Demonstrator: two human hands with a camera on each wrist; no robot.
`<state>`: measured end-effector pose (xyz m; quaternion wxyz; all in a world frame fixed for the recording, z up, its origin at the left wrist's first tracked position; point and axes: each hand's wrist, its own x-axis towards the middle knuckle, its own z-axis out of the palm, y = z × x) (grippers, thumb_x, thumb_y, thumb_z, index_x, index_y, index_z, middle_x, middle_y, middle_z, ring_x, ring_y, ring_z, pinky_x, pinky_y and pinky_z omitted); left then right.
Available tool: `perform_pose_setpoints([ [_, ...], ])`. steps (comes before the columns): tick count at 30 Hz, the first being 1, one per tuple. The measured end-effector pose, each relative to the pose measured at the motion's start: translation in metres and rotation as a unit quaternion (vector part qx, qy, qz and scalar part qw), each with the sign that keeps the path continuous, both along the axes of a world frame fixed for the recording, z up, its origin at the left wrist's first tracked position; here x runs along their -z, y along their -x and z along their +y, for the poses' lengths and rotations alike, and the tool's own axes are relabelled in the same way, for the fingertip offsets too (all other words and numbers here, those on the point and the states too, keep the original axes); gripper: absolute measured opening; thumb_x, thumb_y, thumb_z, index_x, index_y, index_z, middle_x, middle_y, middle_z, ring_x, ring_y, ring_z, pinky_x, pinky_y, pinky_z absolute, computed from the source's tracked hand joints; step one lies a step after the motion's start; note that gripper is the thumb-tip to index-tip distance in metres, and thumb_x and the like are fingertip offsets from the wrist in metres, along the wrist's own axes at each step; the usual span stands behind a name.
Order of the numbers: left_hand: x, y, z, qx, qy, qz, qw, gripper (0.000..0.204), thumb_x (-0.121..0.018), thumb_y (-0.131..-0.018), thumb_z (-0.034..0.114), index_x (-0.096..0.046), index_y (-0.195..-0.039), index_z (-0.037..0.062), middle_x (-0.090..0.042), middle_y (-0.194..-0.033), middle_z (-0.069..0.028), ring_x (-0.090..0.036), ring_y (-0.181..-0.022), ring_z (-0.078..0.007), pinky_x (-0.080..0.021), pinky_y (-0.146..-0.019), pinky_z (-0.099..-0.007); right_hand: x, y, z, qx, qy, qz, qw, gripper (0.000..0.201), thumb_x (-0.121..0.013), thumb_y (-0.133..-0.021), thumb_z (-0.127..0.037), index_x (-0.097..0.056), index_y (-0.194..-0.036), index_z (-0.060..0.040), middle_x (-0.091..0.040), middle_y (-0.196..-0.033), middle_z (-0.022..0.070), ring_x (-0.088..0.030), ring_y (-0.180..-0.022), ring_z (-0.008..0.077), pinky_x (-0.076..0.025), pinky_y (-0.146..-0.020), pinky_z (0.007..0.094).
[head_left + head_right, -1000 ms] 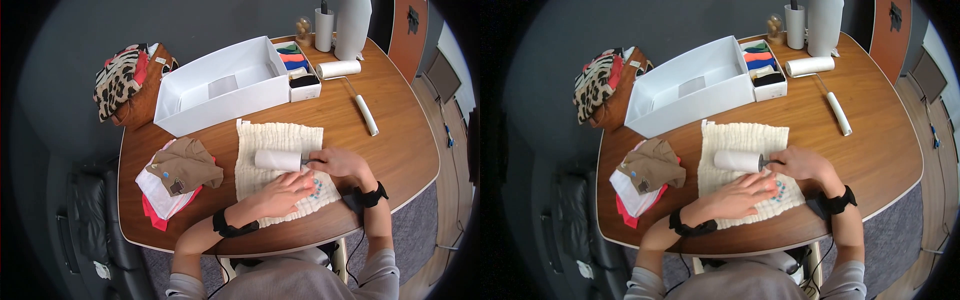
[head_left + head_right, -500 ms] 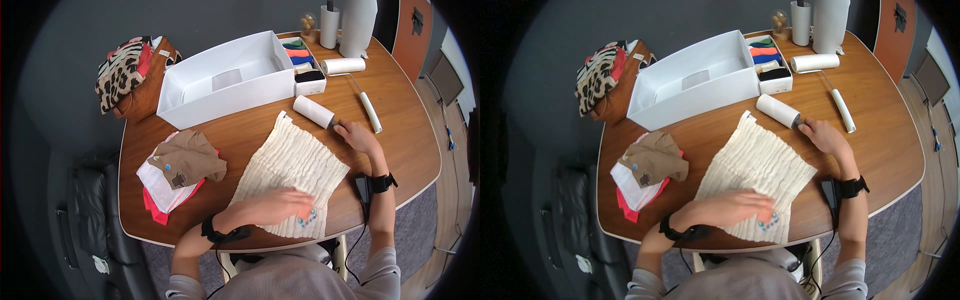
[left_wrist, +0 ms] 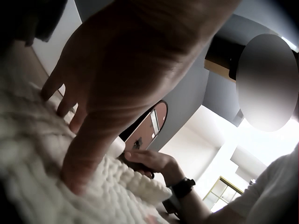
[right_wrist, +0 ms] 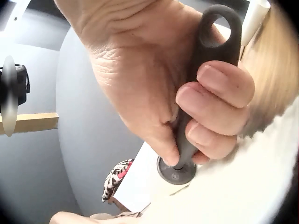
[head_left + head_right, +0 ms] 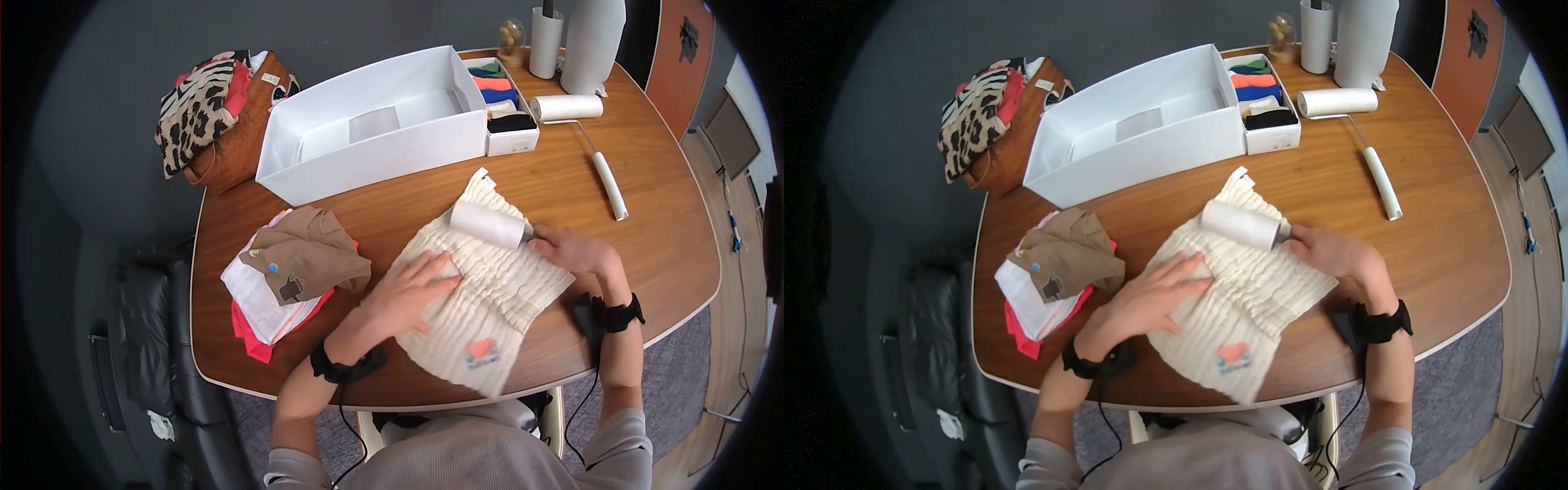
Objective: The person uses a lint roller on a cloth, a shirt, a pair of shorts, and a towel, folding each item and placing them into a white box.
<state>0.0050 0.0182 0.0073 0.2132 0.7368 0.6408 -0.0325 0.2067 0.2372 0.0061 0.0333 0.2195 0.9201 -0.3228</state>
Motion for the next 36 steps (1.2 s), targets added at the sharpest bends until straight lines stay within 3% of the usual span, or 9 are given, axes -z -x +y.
perform_pose_setpoints([
  [5,-0.003,0.012,0.002,-0.062,-0.123,0.057,0.989,0.054,-0.048,-0.072,-0.007,-0.051,-0.119,0.0194,-0.015,-0.142,-0.0186,-0.018,-0.130,-0.0361,-0.017,-0.105,-0.0499,-0.024,-0.004,0.018,0.111,0.008,-0.152,0.982,0.038,-0.037,-0.090,-0.037,-0.051,-0.100,-0.0031,-0.059,-0.091,0.0226,-0.055,-0.087,0.0375,-0.042,-0.076,0.0414],
  [12,0.005,-0.020,0.002,-0.131,-0.051,0.022,0.990,0.074,-0.066,-0.071,0.031,-0.032,-0.129,0.0004,-0.012,-0.139,-0.0260,-0.012,-0.128,-0.0457,-0.021,-0.101,-0.0558,-0.016,-0.007,0.022,0.127,-0.110,-0.063,0.984,0.035,-0.041,-0.089,-0.034,-0.054,-0.092,-0.0018,-0.059,-0.082,0.0229,-0.055,-0.079,0.0399,-0.043,-0.066,0.0455],
  [15,0.016,-0.016,0.002,-0.172,-0.009,0.014,0.985,0.102,-0.071,-0.062,0.049,-0.019,-0.133,-0.0029,-0.006,-0.138,-0.0308,-0.007,-0.127,-0.0501,-0.021,-0.095,-0.0634,-0.034,-0.002,0.002,0.109,0.097,-0.070,0.987,0.043,-0.043,-0.088,-0.043,-0.056,-0.103,-0.0044,-0.062,-0.089,0.0201,-0.060,-0.082,0.0346,-0.045,-0.069,0.0413],
  [23,0.015,-0.027,0.010,-0.192,0.002,0.006,0.981,0.105,-0.076,-0.055,0.047,-0.021,-0.135,0.0049,-0.005,-0.138,-0.0316,-0.005,-0.127,-0.0507,-0.022,-0.090,-0.0676,-0.038,0.013,-0.028,0.038,-0.061,-0.103,0.992,0.028,-0.038,-0.090,-0.029,-0.049,-0.097,-0.0042,-0.058,-0.084,0.0244,-0.054,-0.082,0.0409,-0.043,-0.069,0.0474],
  [26,0.015,-0.026,0.012,-0.191,0.007,0.009,0.981,0.105,-0.078,-0.054,0.043,-0.022,-0.135,0.0081,-0.005,-0.139,-0.0305,-0.005,-0.127,-0.0496,-0.022,-0.090,-0.0678,0.005,-0.009,0.024,-0.059,-0.254,-0.048,0.964,0.024,-0.039,-0.090,-0.025,-0.049,-0.096,-0.0034,-0.058,-0.081,0.0248,-0.054,-0.079,0.0421,-0.043,-0.066,0.0483],
  [30,0.012,-0.024,0.011,-0.172,0.026,0.014,0.985,0.105,-0.080,-0.052,0.040,-0.023,-0.135,0.0089,-0.006,-0.139,-0.0297,-0.005,-0.127,-0.0493,-0.022,-0.090,-0.0676,-0.005,-0.021,0.046,0.240,-0.140,-0.026,0.960,0.030,-0.041,-0.089,-0.030,-0.050,-0.088,-0.0008,-0.058,-0.076,0.0255,-0.057,-0.076,0.0391,-0.043,-0.061,0.0472],
  [31,0.011,-0.022,0.011,-0.166,0.031,0.019,0.985,0.105,-0.080,-0.052,0.039,-0.023,-0.135,0.0090,-0.006,-0.139,-0.0296,-0.005,-0.127,-0.0492,-0.021,-0.090,-0.0675,-0.005,-0.024,0.048,0.221,-0.248,-0.005,0.943,0.032,-0.040,-0.088,-0.028,-0.054,-0.091,0.0007,-0.053,-0.056,0.0143,-0.052,-0.047,0.0260,-0.041,-0.048,0.0388],
  [34,0.004,-0.020,0.014,-0.155,0.046,0.010,0.987,0.107,-0.081,-0.050,0.039,-0.022,-0.135,0.0085,-0.005,-0.139,-0.0290,-0.004,-0.128,-0.0491,-0.021,-0.092,-0.0667,-0.051,-0.022,0.018,0.298,-0.104,-0.027,0.948,0.032,-0.042,-0.090,-0.032,-0.052,-0.093,-0.0020,-0.056,-0.072,0.0269,-0.054,-0.072,0.0436,-0.042,-0.060,0.0468],
  [36,0.002,-0.021,0.016,-0.138,0.036,0.010,0.990,0.108,-0.081,-0.050,0.038,-0.021,-0.135,0.0077,-0.005,-0.139,-0.0283,-0.004,-0.128,-0.0481,-0.020,-0.093,-0.0661,-0.039,-0.031,0.017,0.197,-0.096,-0.003,0.976,0.031,-0.041,-0.090,-0.031,-0.052,-0.094,-0.0029,-0.055,-0.067,0.0258,-0.054,-0.067,0.0433,-0.041,-0.057,0.0456],
])
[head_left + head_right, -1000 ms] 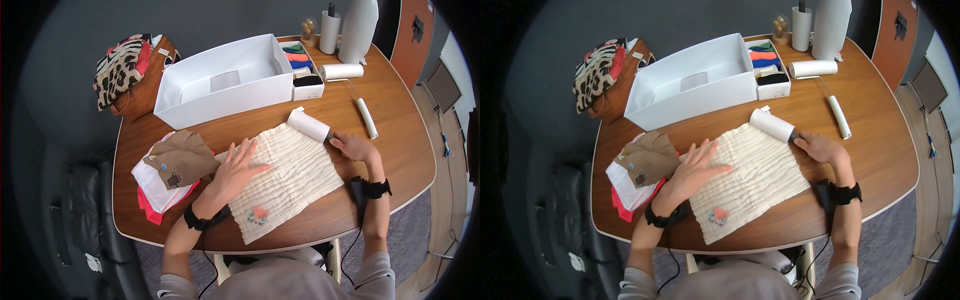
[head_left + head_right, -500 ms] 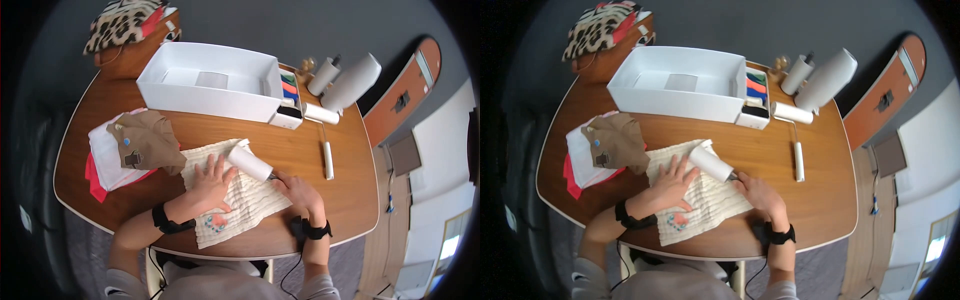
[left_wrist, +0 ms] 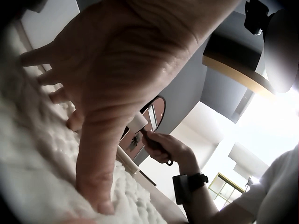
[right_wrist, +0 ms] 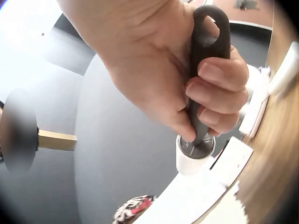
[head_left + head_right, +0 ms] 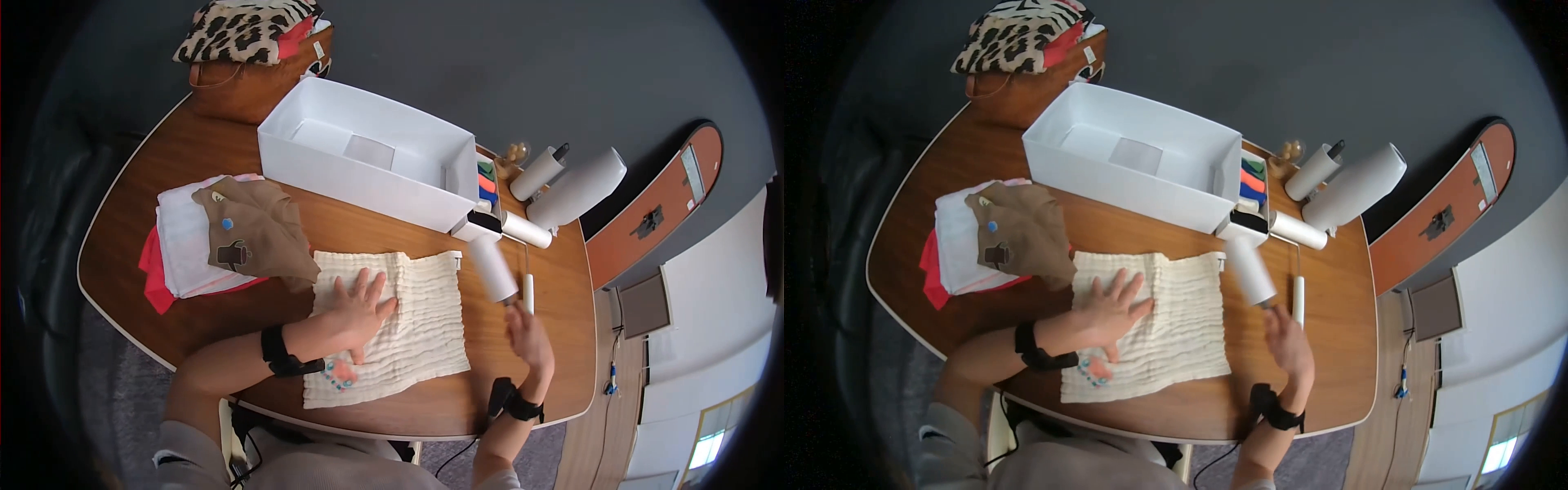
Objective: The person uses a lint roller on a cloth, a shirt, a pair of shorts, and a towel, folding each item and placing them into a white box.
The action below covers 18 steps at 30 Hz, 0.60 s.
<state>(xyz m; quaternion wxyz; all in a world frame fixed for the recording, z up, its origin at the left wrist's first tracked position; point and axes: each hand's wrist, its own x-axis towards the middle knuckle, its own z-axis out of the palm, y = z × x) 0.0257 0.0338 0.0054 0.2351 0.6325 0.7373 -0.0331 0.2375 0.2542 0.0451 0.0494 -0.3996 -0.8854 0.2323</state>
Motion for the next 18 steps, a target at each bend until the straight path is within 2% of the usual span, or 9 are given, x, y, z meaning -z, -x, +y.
perform_pose_setpoints([
  [2,-0.001,0.001,0.002,0.022,0.002,0.002,1.000,0.109,-0.081,-0.050,0.037,-0.021,-0.135,0.0068,-0.005,-0.140,-0.0278,-0.003,-0.129,-0.0470,-0.020,-0.093,-0.0657,-0.005,0.012,-0.034,-0.095,0.066,-0.021,0.993,0.029,-0.040,-0.090,-0.030,-0.052,-0.094,-0.0035,-0.055,-0.068,0.0260,-0.054,-0.068,0.0431,-0.041,-0.057,0.0463],
  [5,-0.004,0.002,0.008,0.050,0.020,0.005,0.999,0.108,-0.080,-0.051,0.037,-0.020,-0.136,0.0053,-0.005,-0.140,-0.0271,-0.003,-0.129,-0.0453,-0.019,-0.094,-0.0656,0.011,0.030,-0.057,-0.170,0.046,-0.090,0.980,0.030,-0.040,-0.091,-0.031,-0.049,-0.096,-0.0029,-0.055,-0.070,0.0263,-0.054,-0.071,0.0429,-0.043,-0.060,0.0476],
  [8,-0.005,0.002,0.009,0.043,0.031,0.003,0.999,0.108,-0.080,-0.052,0.036,-0.020,-0.135,0.0043,-0.004,-0.140,-0.0268,-0.003,-0.130,-0.0442,-0.019,-0.093,-0.0664,0.023,0.035,-0.061,-0.164,0.010,-0.136,0.977,0.032,-0.037,-0.091,-0.032,-0.047,-0.096,-0.0015,-0.056,-0.070,0.0272,-0.055,-0.070,0.0430,-0.043,-0.061,0.0497],
  [11,0.000,0.001,0.005,0.026,0.020,0.000,0.999,0.109,-0.080,-0.051,0.037,-0.019,-0.135,0.0034,-0.003,-0.140,-0.0267,-0.002,-0.130,-0.0439,-0.019,-0.092,-0.0678,0.037,0.028,-0.047,-0.079,0.039,-0.106,0.990,0.035,-0.034,-0.092,-0.032,-0.046,-0.094,0.0007,-0.056,-0.067,0.0274,-0.055,-0.065,0.0430,-0.045,-0.057,0.0494],
  [14,0.002,0.005,-0.001,0.013,0.012,-0.010,1.000,0.111,-0.081,-0.050,0.038,-0.019,-0.135,0.0027,-0.003,-0.141,-0.0263,-0.002,-0.130,-0.0437,-0.020,-0.090,-0.0695,0.044,0.015,-0.024,-0.010,0.036,-0.147,0.988,0.037,-0.032,-0.092,-0.033,-0.046,-0.093,0.0019,-0.056,-0.067,0.0284,-0.055,-0.066,0.0436,-0.045,-0.056,0.0491],
  [15,0.003,0.006,-0.004,0.012,0.005,-0.009,1.000,0.111,-0.081,-0.049,0.038,-0.019,-0.134,0.0025,-0.003,-0.141,-0.0261,-0.002,-0.130,-0.0437,-0.021,-0.089,-0.0699,0.015,0.026,-0.036,0.061,0.102,-0.169,0.978,0.036,-0.035,-0.092,-0.031,-0.046,-0.089,0.0036,-0.055,-0.068,0.0295,-0.055,-0.068,0.0437,-0.044,-0.056,0.0487],
  [17,0.004,0.008,-0.006,0.014,-0.009,-0.005,1.000,0.112,-0.081,-0.049,0.039,-0.019,-0.134,0.0024,-0.003,-0.141,-0.0258,-0.002,-0.130,-0.0438,-0.021,-0.088,-0.0705,0.047,0.001,-0.008,0.008,-0.013,-0.074,0.997,0.034,-0.033,-0.092,-0.030,-0.044,-0.084,0.0014,-0.052,-0.056,0.0205,-0.053,-0.047,0.0314,-0.041,-0.042,0.0402],
  [18,0.005,0.008,-0.007,0.017,-0.014,-0.002,1.000,0.112,-0.081,-0.048,0.039,-0.019,-0.134,0.0024,-0.003,-0.141,-0.0257,-0.002,-0.130,-0.0438,-0.021,-0.088,-0.0707,0.048,-0.002,-0.008,-0.018,-0.070,-0.027,0.997,0.033,-0.032,-0.093,-0.029,-0.043,-0.082,0.0003,-0.051,-0.050,0.0159,-0.052,-0.037,0.0253,-0.040,-0.034,0.0359],
])
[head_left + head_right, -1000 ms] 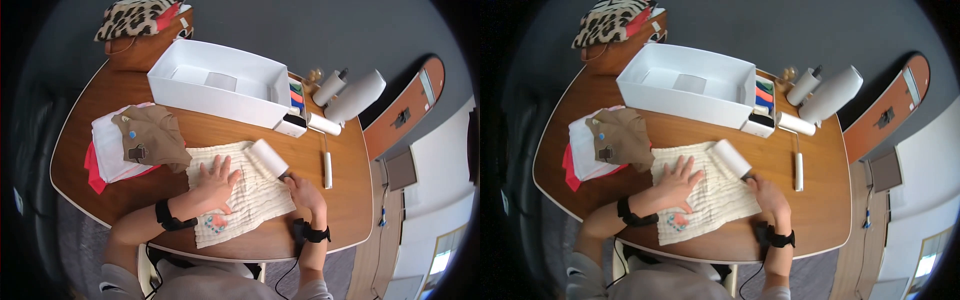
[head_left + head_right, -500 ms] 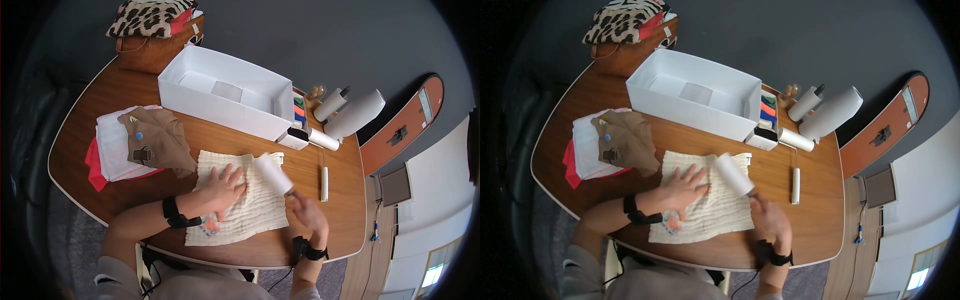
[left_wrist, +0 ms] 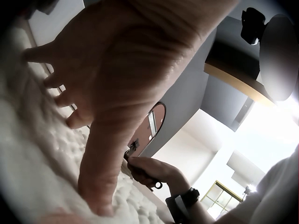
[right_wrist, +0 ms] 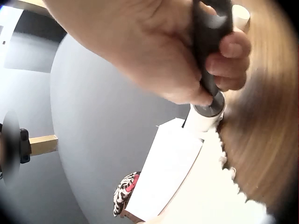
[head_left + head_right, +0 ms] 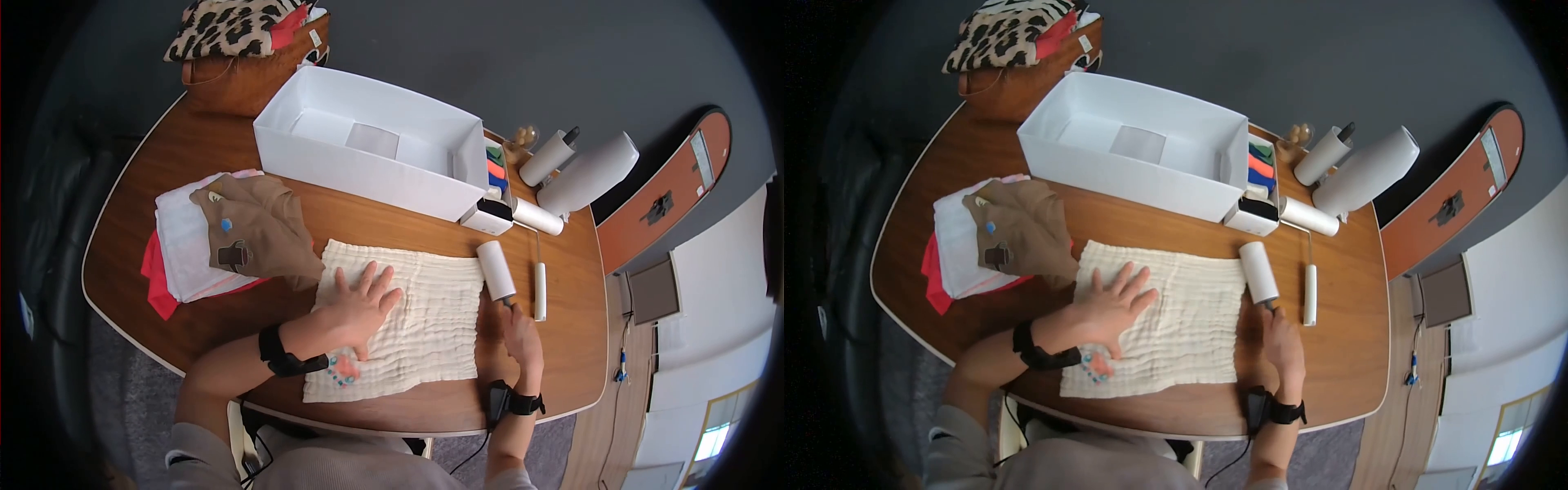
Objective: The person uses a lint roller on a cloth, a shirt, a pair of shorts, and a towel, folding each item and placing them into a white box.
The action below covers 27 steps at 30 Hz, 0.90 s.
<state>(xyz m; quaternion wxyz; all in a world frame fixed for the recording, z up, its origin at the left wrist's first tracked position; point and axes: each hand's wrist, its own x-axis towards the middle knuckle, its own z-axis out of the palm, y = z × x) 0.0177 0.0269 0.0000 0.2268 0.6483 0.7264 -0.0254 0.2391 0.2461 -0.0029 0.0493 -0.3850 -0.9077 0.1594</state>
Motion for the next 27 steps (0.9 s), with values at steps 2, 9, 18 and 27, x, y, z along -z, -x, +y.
perform_pose_setpoints([
  [2,0.001,-0.001,0.000,0.001,-0.003,0.003,1.000,0.112,-0.081,-0.048,0.040,-0.019,-0.134,0.0025,-0.003,-0.141,-0.0256,-0.002,-0.130,-0.0439,-0.021,-0.088,-0.0708,-0.006,-0.003,0.000,0.048,0.037,0.031,0.998,0.032,-0.037,-0.091,-0.028,-0.045,-0.078,-0.0004,-0.049,-0.051,0.0133,-0.050,-0.044,0.0255,-0.039,-0.040,0.0363],
  [9,-0.001,0.002,0.003,0.001,0.001,0.018,1.000,0.113,-0.081,-0.046,0.041,-0.020,-0.134,0.0026,-0.005,-0.140,-0.0258,-0.004,-0.130,-0.0437,-0.022,-0.088,-0.0705,-0.034,0.011,-0.032,-0.134,0.283,-0.061,0.948,0.029,-0.045,-0.089,-0.030,-0.053,-0.091,-0.0024,-0.054,-0.061,0.0157,-0.055,-0.057,0.0289,-0.042,-0.053,0.0357],
  [18,0.005,0.002,0.003,-0.006,-0.019,0.013,1.000,0.111,-0.081,-0.047,0.039,-0.022,-0.134,0.0042,-0.006,-0.141,-0.0243,-0.005,-0.130,-0.0421,-0.022,-0.088,-0.0697,-0.008,0.006,-0.012,-0.017,0.249,-0.066,0.966,0.029,-0.040,-0.092,-0.029,-0.047,-0.086,-0.0009,-0.045,-0.051,0.0055,-0.045,-0.041,0.0163,-0.037,-0.038,0.0300],
  [27,0.006,0.025,0.005,0.070,-0.017,0.013,0.997,0.115,-0.083,-0.041,0.032,-0.021,-0.137,0.0126,-0.006,-0.144,-0.0171,-0.004,-0.133,-0.0331,-0.018,-0.100,-0.0571,-0.002,-0.013,0.030,0.092,0.014,0.010,0.996,0.029,-0.041,-0.090,-0.028,-0.051,-0.088,-0.0008,-0.053,-0.073,0.0302,-0.050,-0.076,0.0475,-0.040,-0.060,0.0498],
])
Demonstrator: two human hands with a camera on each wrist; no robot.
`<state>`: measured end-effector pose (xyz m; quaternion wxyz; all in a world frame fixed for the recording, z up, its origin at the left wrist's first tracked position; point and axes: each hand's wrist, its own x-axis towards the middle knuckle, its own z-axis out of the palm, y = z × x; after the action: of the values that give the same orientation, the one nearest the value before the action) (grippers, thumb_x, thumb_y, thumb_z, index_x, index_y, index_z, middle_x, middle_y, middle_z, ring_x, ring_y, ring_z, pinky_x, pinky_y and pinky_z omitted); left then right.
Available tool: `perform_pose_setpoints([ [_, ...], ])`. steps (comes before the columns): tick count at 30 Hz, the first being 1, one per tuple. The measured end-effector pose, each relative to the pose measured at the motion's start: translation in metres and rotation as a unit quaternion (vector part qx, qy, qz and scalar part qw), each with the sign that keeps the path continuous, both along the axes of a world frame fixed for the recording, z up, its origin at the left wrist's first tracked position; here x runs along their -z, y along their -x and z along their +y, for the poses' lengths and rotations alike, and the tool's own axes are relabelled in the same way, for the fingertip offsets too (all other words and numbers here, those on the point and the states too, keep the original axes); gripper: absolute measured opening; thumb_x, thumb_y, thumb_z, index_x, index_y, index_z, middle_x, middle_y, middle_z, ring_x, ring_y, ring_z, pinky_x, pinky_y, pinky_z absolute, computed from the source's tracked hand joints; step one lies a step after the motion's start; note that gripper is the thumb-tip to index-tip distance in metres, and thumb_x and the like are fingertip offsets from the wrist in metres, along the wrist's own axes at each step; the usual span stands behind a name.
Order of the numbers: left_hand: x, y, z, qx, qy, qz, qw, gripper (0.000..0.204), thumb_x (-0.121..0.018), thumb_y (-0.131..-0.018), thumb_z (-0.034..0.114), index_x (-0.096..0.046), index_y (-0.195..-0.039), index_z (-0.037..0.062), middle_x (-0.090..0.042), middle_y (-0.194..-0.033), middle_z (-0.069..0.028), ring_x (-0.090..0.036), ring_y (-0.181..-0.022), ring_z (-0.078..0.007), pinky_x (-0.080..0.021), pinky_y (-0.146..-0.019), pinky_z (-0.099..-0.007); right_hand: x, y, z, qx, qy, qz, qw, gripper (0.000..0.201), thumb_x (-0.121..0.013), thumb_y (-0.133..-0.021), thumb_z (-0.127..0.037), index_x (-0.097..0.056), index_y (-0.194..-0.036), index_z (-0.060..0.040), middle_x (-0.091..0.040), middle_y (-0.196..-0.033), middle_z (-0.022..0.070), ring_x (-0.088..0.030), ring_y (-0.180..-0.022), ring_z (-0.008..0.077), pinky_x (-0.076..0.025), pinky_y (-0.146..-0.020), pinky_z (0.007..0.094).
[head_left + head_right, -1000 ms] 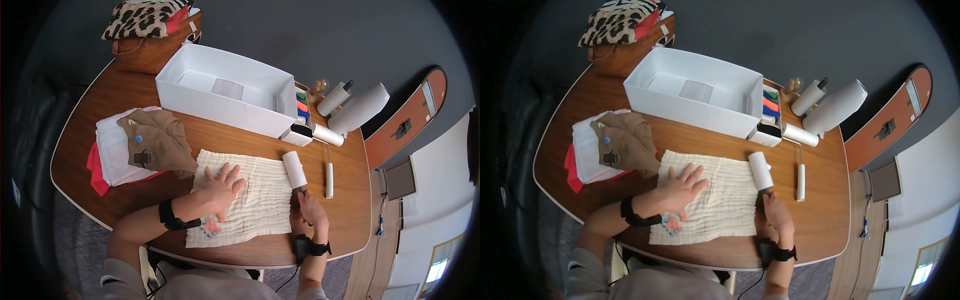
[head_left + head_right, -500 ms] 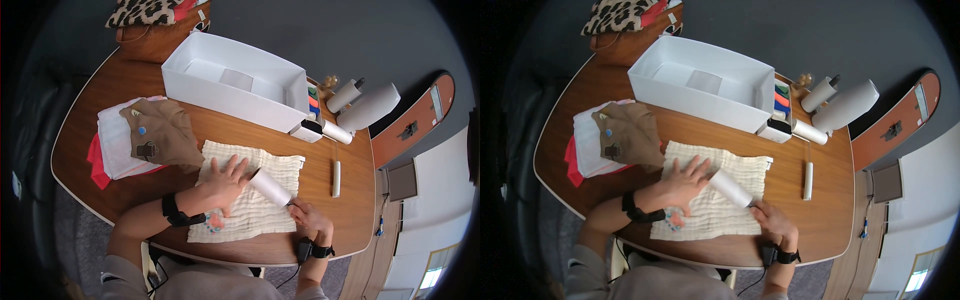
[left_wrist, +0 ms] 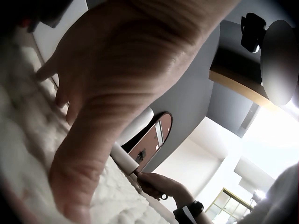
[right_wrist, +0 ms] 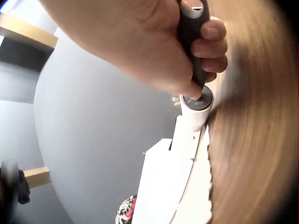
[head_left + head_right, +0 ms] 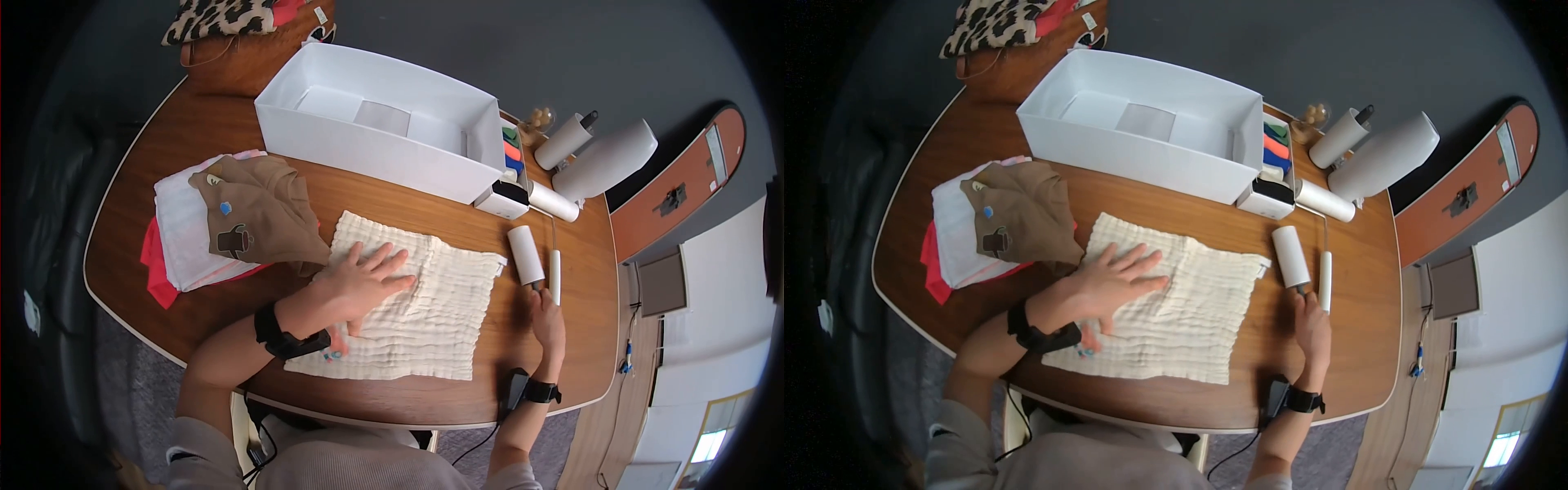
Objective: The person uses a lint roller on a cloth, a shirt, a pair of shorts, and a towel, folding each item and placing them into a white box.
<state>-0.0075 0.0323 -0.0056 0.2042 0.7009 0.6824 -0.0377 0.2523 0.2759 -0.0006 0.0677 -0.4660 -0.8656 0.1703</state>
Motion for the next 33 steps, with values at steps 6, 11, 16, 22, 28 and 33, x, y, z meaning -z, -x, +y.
perform_pose_setpoints([
  [6,-0.004,-0.020,-0.016,-0.051,-0.163,0.052,0.984,0.070,-0.070,-0.063,0.018,-0.042,-0.126,0.0106,-0.025,-0.137,-0.0207,-0.021,-0.129,-0.0324,-0.026,-0.100,-0.0479,-0.023,-0.008,-0.009,-0.055,0.174,0.119,0.976,0.027,-0.049,-0.089,-0.026,-0.057,-0.092,0.0001,-0.048,-0.056,0.0044,-0.045,-0.054,0.0133,-0.040,-0.052,0.0314],
  [11,-0.070,-0.051,-0.014,0.054,0.135,-0.235,0.961,0.038,-0.056,-0.075,0.012,-0.055,-0.113,0.0116,-0.036,-0.133,-0.0138,-0.035,-0.122,-0.0275,-0.034,-0.096,-0.0397,-0.021,0.023,-0.050,-0.285,0.275,0.018,0.918,0.028,-0.052,-0.087,-0.029,-0.059,-0.091,-0.0020,-0.052,-0.062,0.0086,-0.049,-0.060,0.0172,-0.042,-0.060,0.0308],
  [16,0.005,-0.056,-0.014,0.219,-0.024,-0.185,0.958,0.037,-0.058,-0.076,0.015,-0.056,-0.113,0.0131,-0.032,-0.138,-0.0050,-0.030,-0.126,-0.0265,-0.034,-0.097,-0.0394,-0.011,0.024,-0.056,-0.269,0.246,-0.019,0.931,0.032,-0.051,-0.086,-0.033,-0.059,-0.091,-0.0024,-0.055,-0.066,0.0156,-0.053,-0.062,0.0244,-0.043,-0.060,0.0342],
  [22,-0.004,-0.053,-0.009,0.238,0.020,-0.235,0.942,0.040,-0.060,-0.076,0.019,-0.055,-0.115,0.0125,-0.036,-0.136,-0.0042,-0.031,-0.125,-0.0262,-0.034,-0.097,-0.0387,-0.006,0.027,-0.028,-0.049,0.154,-0.030,0.986,0.037,-0.045,-0.088,-0.036,-0.057,-0.085,-0.0009,-0.054,-0.064,0.0196,-0.055,-0.062,0.0330,-0.042,-0.058,0.0391],
  [28,-0.004,-0.055,-0.011,0.188,0.036,-0.298,0.935,0.045,-0.063,-0.074,0.021,-0.054,-0.117,0.0095,-0.049,-0.121,-0.0113,-0.046,-0.110,-0.0268,-0.039,-0.090,-0.0326,-0.005,0.011,-0.008,-0.023,-0.005,0.025,0.999,0.034,-0.048,-0.088,-0.032,-0.054,-0.076,-0.0006,-0.053,-0.058,0.0153,-0.054,-0.056,0.0275,-0.040,-0.052,0.0370],
  [33,-0.008,-0.053,-0.011,0.172,0.059,-0.303,0.936,0.048,-0.062,-0.076,0.022,-0.050,-0.119,0.0076,-0.050,-0.112,-0.0179,-0.048,-0.106,-0.0301,-0.039,-0.089,-0.0336,-0.022,0.004,-0.023,-0.176,0.313,0.068,0.931,0.025,-0.054,-0.086,-0.029,-0.059,-0.081,-0.0047,-0.043,-0.056,-0.0016,-0.041,-0.052,0.0079,-0.035,-0.048,0.0242],
])
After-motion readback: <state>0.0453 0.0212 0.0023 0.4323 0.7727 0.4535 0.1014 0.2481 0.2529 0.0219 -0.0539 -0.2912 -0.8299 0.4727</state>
